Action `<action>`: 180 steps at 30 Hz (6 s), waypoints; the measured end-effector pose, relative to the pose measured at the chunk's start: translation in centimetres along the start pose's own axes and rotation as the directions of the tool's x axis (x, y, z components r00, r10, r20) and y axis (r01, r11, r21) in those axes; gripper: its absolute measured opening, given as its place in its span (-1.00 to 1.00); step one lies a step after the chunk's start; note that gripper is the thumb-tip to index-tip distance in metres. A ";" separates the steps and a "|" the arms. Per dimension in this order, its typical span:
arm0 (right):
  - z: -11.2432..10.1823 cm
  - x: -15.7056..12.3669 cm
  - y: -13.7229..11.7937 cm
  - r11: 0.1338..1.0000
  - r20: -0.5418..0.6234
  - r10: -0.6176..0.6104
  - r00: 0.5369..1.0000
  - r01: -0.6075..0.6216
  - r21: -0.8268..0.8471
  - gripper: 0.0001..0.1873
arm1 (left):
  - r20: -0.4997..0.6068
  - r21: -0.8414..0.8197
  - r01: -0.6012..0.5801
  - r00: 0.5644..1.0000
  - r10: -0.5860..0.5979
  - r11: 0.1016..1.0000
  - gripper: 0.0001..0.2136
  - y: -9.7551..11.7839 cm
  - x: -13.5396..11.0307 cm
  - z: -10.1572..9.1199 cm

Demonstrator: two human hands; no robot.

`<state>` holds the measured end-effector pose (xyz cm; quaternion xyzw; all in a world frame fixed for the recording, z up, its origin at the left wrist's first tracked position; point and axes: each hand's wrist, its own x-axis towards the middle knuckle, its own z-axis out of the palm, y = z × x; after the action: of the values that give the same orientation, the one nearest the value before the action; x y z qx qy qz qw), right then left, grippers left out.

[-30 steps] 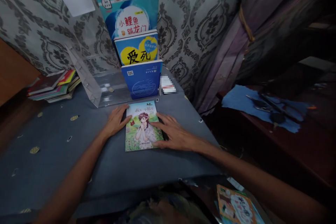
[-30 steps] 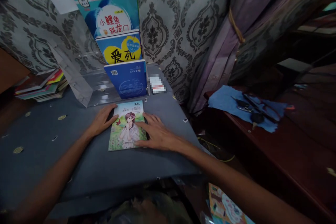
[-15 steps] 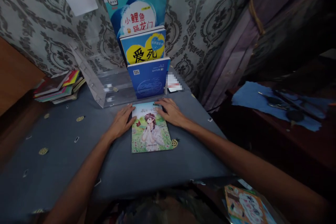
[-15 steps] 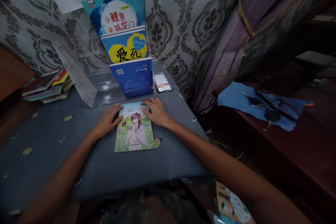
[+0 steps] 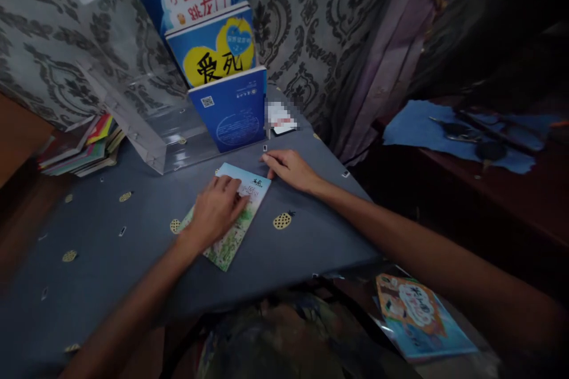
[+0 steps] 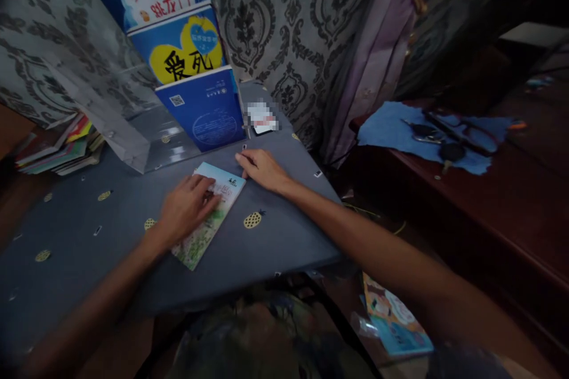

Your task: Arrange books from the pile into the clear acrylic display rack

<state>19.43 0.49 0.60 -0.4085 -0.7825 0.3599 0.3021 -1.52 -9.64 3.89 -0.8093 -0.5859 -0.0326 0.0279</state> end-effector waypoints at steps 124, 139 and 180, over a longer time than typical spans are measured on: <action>1.7 -1.4 -0.5 0.978 0.129 -0.106 0.986 0.126 -0.164 -0.38 | 0.354 -0.881 0.175 0.860 -0.367 -0.440 -0.51 -5.8 -0.6 2.7; 1.7 -1.2 -1.5 0.701 0.435 0.114 0.893 -0.382 0.602 -0.35 | 0.314 -0.879 0.107 0.862 -0.397 -0.464 -0.52 -5.7 -0.6 2.9; -1.8 1.4 -0.8 0.844 -0.073 -0.017 0.997 0.054 0.534 -0.52 | 0.004 -0.998 0.016 0.982 -0.191 0.063 -0.35 -4.8 3.8 -1.6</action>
<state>19.84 1.89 2.55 -0.3051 -0.6483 0.5446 0.4359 -4.91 -4.64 5.84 -0.5629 -0.4591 -0.4764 -0.4954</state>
